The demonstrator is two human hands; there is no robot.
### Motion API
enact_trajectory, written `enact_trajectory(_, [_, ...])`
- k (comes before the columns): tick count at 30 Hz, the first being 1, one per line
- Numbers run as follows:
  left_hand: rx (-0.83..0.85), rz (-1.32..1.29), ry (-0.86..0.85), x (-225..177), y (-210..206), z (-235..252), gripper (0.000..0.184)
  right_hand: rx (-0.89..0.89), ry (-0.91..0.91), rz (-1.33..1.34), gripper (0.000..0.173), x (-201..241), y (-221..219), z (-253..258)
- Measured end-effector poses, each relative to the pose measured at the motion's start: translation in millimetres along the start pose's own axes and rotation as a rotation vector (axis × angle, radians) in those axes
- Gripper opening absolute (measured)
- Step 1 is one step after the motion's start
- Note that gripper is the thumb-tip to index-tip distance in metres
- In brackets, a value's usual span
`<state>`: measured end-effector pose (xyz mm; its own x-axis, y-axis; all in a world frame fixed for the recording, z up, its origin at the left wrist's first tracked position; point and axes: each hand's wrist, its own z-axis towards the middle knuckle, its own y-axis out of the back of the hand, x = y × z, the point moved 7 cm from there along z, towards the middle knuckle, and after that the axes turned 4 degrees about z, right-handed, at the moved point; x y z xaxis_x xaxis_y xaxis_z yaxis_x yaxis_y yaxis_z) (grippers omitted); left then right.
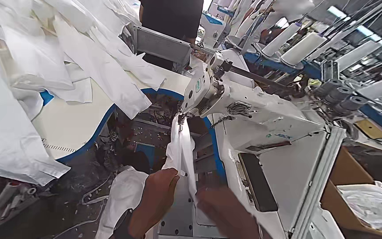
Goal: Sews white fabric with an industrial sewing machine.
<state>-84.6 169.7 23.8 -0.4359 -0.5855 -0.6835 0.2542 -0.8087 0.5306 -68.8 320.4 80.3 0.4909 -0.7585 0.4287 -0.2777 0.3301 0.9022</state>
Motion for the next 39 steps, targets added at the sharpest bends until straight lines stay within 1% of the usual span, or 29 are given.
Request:
enact_trajectory(1, [-0.051, 0.014, -0.003, 1.8, -3.5, 0.2, 0.023, -0.009, -0.061, -0.130, 0.010, 32.2, -2.7, 3.0])
enact_trajectory(2, [-0.073, 0.018, -0.003, 4.9, -5.0, -2.2, 0.024, 0.028, -0.180, -0.193, 0.012, 48.3, -16.1, 3.1])
enact_trajectory(3, [-0.096, 0.013, -0.009, 9.4, -6.1, 1.8, 0.025, 0.097, -0.339, -0.163, 0.018, 47.0, -26.6, 4.6])
enact_trajectory(4, [-0.121, 0.001, -0.006, 12.9, -8.4, 9.3, 0.026, 0.113, -0.449, -0.134, 0.025, 38.0, -27.1, 5.5])
enact_trajectory(5, [-0.126, -0.004, 0.010, 17.9, -9.2, 19.0, 0.027, 0.073, -0.473, -0.127, 0.030, 31.6, -18.5, 10.3])
enact_trajectory(6, [-0.087, -0.010, 0.033, 22.0, -9.2, 24.1, 0.027, 0.035, -0.461, -0.153, 0.034, 32.0, -6.7, 14.3])
enact_trajectory(7, [-0.009, -0.030, 0.059, 20.6, -10.6, 22.4, 0.027, 0.061, -0.473, -0.193, 0.037, 36.7, 4.2, 13.6])
enact_trajectory(9, [0.057, -0.044, 0.076, 18.2, -7.6, 25.5, 0.024, 0.232, -0.453, -0.275, 0.034, 40.8, 15.6, 25.4])
enact_trajectory(11, [0.040, -0.057, 0.080, 21.6, -2.3, 25.6, 0.023, 0.401, -0.418, -0.293, 0.031, 36.5, 8.5, 35.6])
enact_trajectory(13, [0.033, -0.092, 0.101, 21.7, -7.1, 17.7, 0.023, 0.571, -0.498, -0.265, 0.031, 24.7, -3.3, 33.1])
enact_trajectory(14, [0.033, -0.089, 0.113, 22.2, -9.7, 17.4, 0.022, 0.608, -0.523, -0.265, 0.032, 20.4, -4.9, 34.8])
enact_trajectory(16, [0.077, -0.061, 0.147, 21.5, -12.0, 20.1, 0.021, 0.528, -0.436, -0.280, 0.034, 21.0, 3.3, 40.2])
enact_trajectory(17, [0.137, -0.062, 0.172, 20.4, -10.3, 20.4, 0.021, 0.485, -0.376, -0.269, 0.034, 22.1, 6.3, 40.8])
enact_trajectory(18, [0.195, -0.070, 0.194, 19.2, -7.9, 20.8, 0.022, 0.482, -0.346, -0.239, 0.035, 19.9, 5.4, 40.0])
enact_trajectory(19, [0.215, -0.067, 0.194, 19.2, -6.0, 22.3, 0.022, 0.525, -0.354, -0.209, 0.036, 15.4, 2.0, 40.5])
enact_trajectory(20, [0.202, -0.061, 0.173, 19.2, -5.5, 22.8, 0.023, 0.566, -0.382, -0.199, 0.036, 10.9, -1.2, 40.9])
enact_trajectory(22, [0.082, -0.036, 0.078, 17.4, -8.3, 18.6, 0.024, 0.534, -0.397, -0.211, 0.033, 11.0, 0.0, 39.4])
enact_trajectory(24, [-0.039, -0.036, -0.001, 14.9, -12.8, 17.6, 0.025, 0.449, -0.275, -0.226, 0.032, 18.4, 8.5, 39.5])
enact_trajectory(25, [-0.078, -0.041, -0.022, 14.8, -13.7, 20.2, 0.026, 0.457, -0.220, -0.199, 0.033, 19.9, 8.1, 38.7])
enact_trajectory(27, [-0.114, -0.019, -0.021, 20.8, -11.8, 32.0, 0.028, 0.558, -0.224, -0.168, 0.035, 14.0, 1.3, 43.0])
enact_trajectory(29, [-0.043, -0.007, 0.032, 23.4, -11.1, 33.6, 0.028, 0.571, -0.252, -0.183, 0.036, 13.1, 3.7, 43.7])
enact_trajectory(31, [0.049, -0.034, 0.075, 21.6, -9.5, 30.3, 0.024, 0.512, -0.186, -0.200, 0.035, 19.3, 12.1, 44.7])
enact_trajectory(32, [0.095, -0.054, 0.087, 20.5, -6.6, 27.8, 0.022, 0.509, -0.163, -0.180, 0.034, 19.6, 9.9, 43.3])
enact_trajectory(33, [0.134, -0.077, 0.093, 21.4, -2.4, 27.9, 0.022, 0.535, -0.179, -0.162, 0.033, 15.8, 5.1, 44.0])
enact_trajectory(35, [0.153, -0.102, 0.057, 23.5, 1.7, 29.7, 0.024, 0.596, -0.289, -0.176, 0.034, 4.3, 0.5, 47.1])
enact_trajectory(36, [0.159, -0.109, 0.035, 23.2, 1.1, 29.2, 0.024, 0.592, -0.311, -0.198, 0.034, 5.4, 2.9, 48.1])
enact_trajectory(39, [0.163, -0.108, -0.017, 22.4, -5.5, 29.8, 0.026, 0.502, -0.204, -0.214, 0.029, 21.6, 6.8, 46.9])
